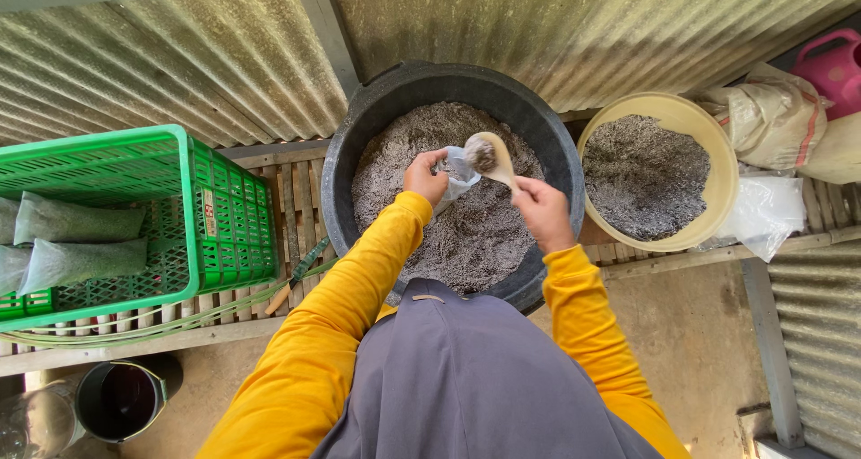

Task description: The person scoops grey granular material from a large black tub into small plastic bags using a wooden scoop. After filling each bag, the person folds the top and places the bag into a green crate. The process is repeated multiple times.

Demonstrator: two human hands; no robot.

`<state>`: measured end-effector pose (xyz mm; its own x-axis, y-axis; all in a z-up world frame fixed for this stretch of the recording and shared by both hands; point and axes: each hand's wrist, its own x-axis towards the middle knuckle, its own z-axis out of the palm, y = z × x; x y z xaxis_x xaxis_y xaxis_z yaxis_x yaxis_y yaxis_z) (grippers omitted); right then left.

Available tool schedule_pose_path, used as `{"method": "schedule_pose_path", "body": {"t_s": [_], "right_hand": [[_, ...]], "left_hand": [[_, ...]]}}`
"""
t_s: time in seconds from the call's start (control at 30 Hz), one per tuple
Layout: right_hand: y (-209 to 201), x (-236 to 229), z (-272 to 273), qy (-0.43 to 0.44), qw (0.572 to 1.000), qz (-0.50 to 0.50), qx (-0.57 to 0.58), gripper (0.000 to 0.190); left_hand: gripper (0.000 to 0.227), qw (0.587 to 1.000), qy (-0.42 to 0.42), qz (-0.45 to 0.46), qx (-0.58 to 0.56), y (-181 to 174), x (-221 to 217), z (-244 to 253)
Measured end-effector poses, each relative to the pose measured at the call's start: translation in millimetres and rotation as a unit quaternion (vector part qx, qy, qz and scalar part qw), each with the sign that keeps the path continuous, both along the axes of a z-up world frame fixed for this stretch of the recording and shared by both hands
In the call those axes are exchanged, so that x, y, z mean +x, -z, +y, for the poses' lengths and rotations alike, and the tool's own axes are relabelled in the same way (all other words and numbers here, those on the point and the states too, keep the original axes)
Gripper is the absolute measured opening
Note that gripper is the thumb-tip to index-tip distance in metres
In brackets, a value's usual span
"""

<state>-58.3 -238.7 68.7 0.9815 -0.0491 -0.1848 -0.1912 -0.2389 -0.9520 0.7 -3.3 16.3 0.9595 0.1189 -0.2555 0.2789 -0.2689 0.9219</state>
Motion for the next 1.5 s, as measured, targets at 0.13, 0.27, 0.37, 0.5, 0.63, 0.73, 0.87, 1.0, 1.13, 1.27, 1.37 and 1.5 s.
{"method": "schedule_pose_path", "body": {"t_s": [0.13,0.27,0.37,0.5,0.63,0.73,0.87,1.0,1.13,1.27,1.37,1.5], "right_hand": [[-20,-17,41,-0.040,0.924,-0.140,-0.354,0.034],[-23,-28,59,-0.057,0.839,-0.251,-0.479,0.035],[-14,-23,49,-0.063,0.859,-0.229,-0.454,0.034],[19,-12,15,0.007,0.888,-0.162,-0.431,0.034],[81,-3,-2,-0.026,0.876,0.019,-0.482,0.028],[132,-8,1,-0.040,0.882,0.121,-0.454,0.030],[182,-18,0,-0.006,0.927,0.179,-0.330,0.032],[189,-17,-17,0.054,0.965,0.256,0.030,0.035],[147,-15,-42,0.059,0.946,0.295,0.118,0.035],[81,-7,-45,0.042,0.970,0.209,0.117,0.037],[33,-6,-33,-0.004,0.985,0.080,0.152,0.034],[-9,-15,6,-0.038,0.969,-0.116,-0.216,0.033]], "left_hand": [[0.045,1.000,-0.009,0.004,0.010,1,2,-1],[0.044,0.999,-0.012,-0.035,0.016,13,4,2],[0.045,1.000,-0.026,-0.008,0.007,19,4,9],[0.044,0.994,-0.077,-0.067,0.031,20,4,23],[0.044,0.999,-0.028,-0.013,0.040,15,0,19],[0.044,0.997,-0.028,-0.050,0.044,11,-4,17],[0.046,0.999,-0.037,-0.010,0.028,0,-5,19],[0.043,0.999,-0.051,0.013,0.006,-9,-6,17],[0.042,0.997,-0.043,-0.008,0.063,-5,-5,13],[0.045,0.998,-0.032,-0.026,0.042,9,-1,9],[0.046,0.997,-0.025,-0.058,0.037,16,1,6],[0.046,0.998,-0.023,-0.046,0.037,18,1,-3]]}}
